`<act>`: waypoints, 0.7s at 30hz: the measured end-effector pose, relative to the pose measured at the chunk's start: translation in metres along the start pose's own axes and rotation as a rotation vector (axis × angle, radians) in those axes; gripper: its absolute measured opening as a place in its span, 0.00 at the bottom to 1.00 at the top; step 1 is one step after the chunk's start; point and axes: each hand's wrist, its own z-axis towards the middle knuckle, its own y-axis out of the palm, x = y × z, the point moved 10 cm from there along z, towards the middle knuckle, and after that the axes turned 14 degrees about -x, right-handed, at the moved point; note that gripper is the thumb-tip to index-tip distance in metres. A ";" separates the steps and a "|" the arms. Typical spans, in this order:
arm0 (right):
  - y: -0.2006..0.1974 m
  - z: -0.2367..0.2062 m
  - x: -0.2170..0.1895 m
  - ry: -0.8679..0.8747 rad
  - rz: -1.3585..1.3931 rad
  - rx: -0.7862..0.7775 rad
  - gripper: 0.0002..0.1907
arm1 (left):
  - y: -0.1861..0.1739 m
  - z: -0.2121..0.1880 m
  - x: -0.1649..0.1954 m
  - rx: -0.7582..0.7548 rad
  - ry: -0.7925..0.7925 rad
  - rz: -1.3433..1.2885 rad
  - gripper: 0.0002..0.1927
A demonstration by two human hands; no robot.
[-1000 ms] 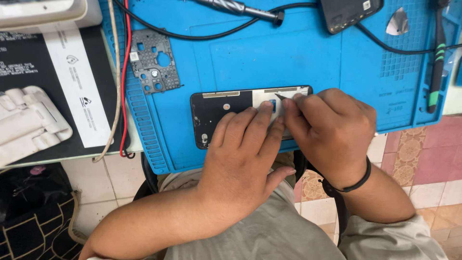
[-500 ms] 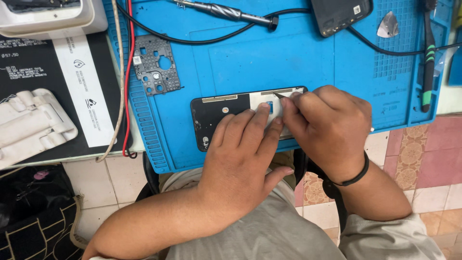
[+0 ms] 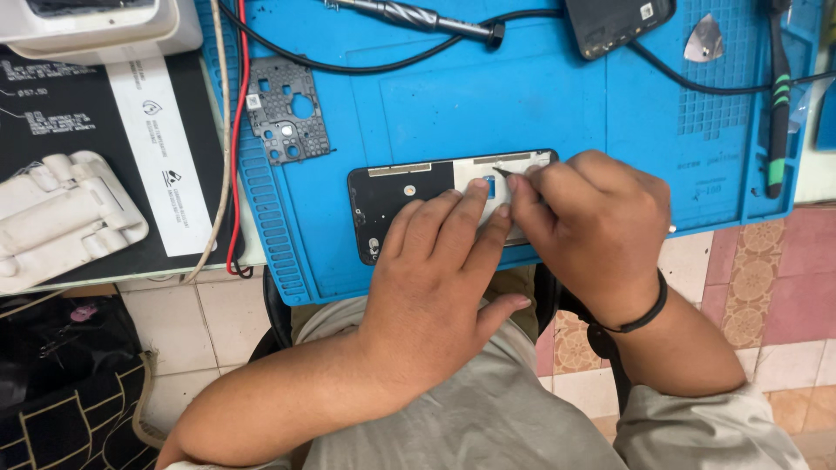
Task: The person holds a disassembled phone frame, scrapes old adhesive residue from its edges with a small tool, then opens a tube of T-7000 adhesive and squeezes a bead of glue along the frame's edge on the work mat.
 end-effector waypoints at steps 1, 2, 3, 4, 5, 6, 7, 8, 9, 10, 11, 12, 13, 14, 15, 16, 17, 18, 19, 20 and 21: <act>-0.001 0.001 0.001 -0.008 0.013 -0.004 0.13 | -0.001 0.000 0.000 0.005 -0.001 -0.002 0.41; -0.001 0.001 0.002 -0.014 0.026 -0.012 0.12 | -0.001 0.000 0.001 0.007 -0.002 -0.006 0.41; -0.002 0.001 0.002 -0.020 0.039 -0.021 0.12 | -0.001 0.000 0.001 0.005 -0.001 -0.007 0.41; -0.003 0.000 0.004 0.000 0.047 -0.015 0.12 | -0.001 0.001 0.001 0.002 0.000 -0.007 0.41; -0.003 -0.001 0.006 0.017 0.056 -0.008 0.13 | -0.001 0.001 0.001 0.000 -0.001 -0.005 0.41; -0.003 -0.002 0.006 0.033 0.066 -0.004 0.13 | -0.001 0.001 0.001 0.004 -0.002 -0.001 0.41; -0.002 -0.003 0.006 0.049 0.051 -0.006 0.13 | -0.001 0.000 0.001 0.006 -0.006 0.001 0.41; -0.001 -0.003 0.007 0.067 0.036 -0.012 0.13 | 0.000 0.000 0.000 0.005 -0.010 0.000 0.41; 0.000 -0.004 0.007 0.085 0.021 -0.016 0.12 | 0.000 -0.001 0.000 0.000 -0.010 -0.004 0.41; -0.001 -0.003 0.005 0.066 0.014 -0.016 0.12 | 0.001 -0.001 0.000 -0.003 -0.007 -0.006 0.41; -0.001 -0.002 0.003 0.045 0.004 -0.012 0.12 | 0.001 -0.001 0.000 -0.003 -0.001 -0.006 0.41; -0.002 -0.001 0.001 0.026 -0.006 -0.006 0.13 | 0.000 -0.001 0.000 -0.002 -0.003 -0.003 0.41; -0.004 -0.001 0.001 0.003 0.017 -0.019 0.12 | 0.000 -0.001 0.000 -0.002 -0.004 -0.001 0.41; -0.005 0.000 0.001 -0.022 0.039 -0.031 0.11 | 0.000 0.000 0.000 0.001 -0.005 0.002 0.41; -0.005 0.001 -0.001 -0.050 0.063 -0.042 0.10 | 0.000 0.000 0.000 0.003 -0.003 0.003 0.41; -0.007 0.001 0.002 -0.018 0.072 -0.028 0.10 | 0.000 0.001 0.000 0.002 -0.002 0.002 0.41; -0.007 0.001 0.004 0.018 0.082 -0.018 0.11 | 0.001 0.001 0.001 -0.003 -0.002 -0.003 0.41; -0.007 0.000 0.006 0.054 0.092 -0.010 0.11 | 0.001 0.000 0.001 -0.003 -0.002 -0.006 0.41; -0.005 -0.001 0.005 0.065 0.057 -0.012 0.11 | 0.001 0.000 0.001 -0.001 -0.002 -0.007 0.41; -0.003 -0.001 0.004 0.076 0.023 -0.011 0.11 | 0.001 -0.001 0.001 0.002 -0.002 -0.005 0.41; -0.003 -0.002 0.004 0.088 -0.010 -0.010 0.11 | 0.001 -0.001 0.001 0.002 -0.002 -0.005 0.41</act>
